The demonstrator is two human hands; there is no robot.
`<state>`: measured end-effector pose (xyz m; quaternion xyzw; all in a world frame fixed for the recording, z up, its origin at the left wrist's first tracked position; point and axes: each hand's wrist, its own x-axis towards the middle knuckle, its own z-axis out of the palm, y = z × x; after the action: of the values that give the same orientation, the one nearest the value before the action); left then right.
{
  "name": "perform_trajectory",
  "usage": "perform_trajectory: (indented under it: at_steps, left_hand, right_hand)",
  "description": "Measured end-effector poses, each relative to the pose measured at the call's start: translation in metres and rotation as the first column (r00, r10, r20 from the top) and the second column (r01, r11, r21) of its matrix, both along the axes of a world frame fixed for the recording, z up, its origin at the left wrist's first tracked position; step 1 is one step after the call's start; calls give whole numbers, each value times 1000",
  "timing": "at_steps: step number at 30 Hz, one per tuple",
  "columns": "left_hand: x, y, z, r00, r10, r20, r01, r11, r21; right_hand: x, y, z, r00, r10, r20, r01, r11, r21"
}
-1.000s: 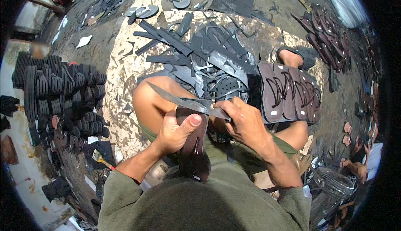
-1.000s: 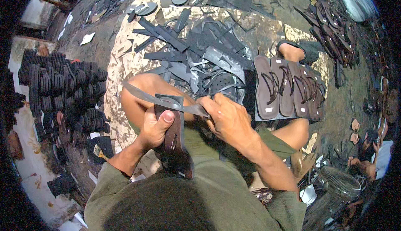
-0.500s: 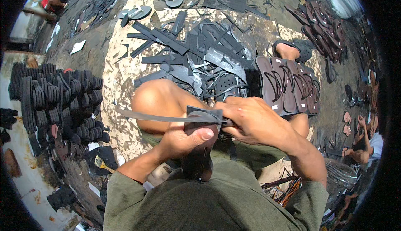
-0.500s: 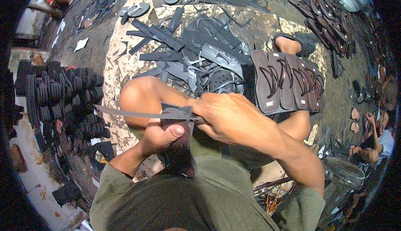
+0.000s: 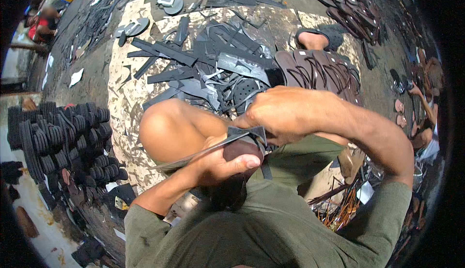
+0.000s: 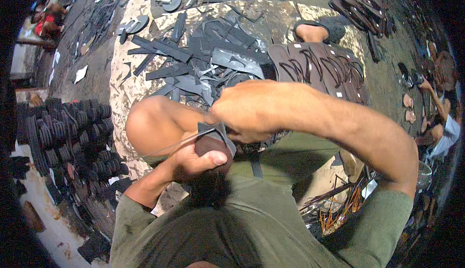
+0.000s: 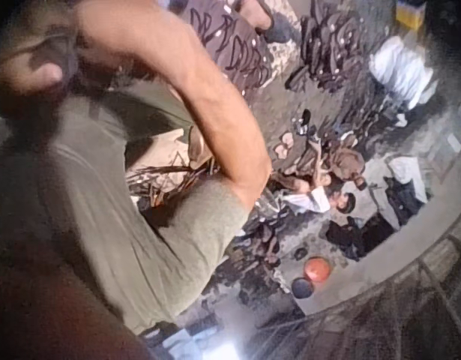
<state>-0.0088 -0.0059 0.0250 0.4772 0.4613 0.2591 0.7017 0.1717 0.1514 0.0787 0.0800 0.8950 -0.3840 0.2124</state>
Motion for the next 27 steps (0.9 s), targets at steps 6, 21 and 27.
perform_trajectory:
  at_steps: [6,21,27]
  left_hand:
    - [-22,-9,-10,907,185,379,-202,979,6]
    - [51,11,-80,360,846,393,-902,423,-85]
    - [28,13,-68,501,844,192,-853,519,-52]
  right_hand:
    - [76,-3,-18,818,-381,-432,344,924,-163]
    - [24,-123,-149,295,-805,-515,894,423,-150]
    - [0,-66,-123,252,-967,35,611,131,-781]
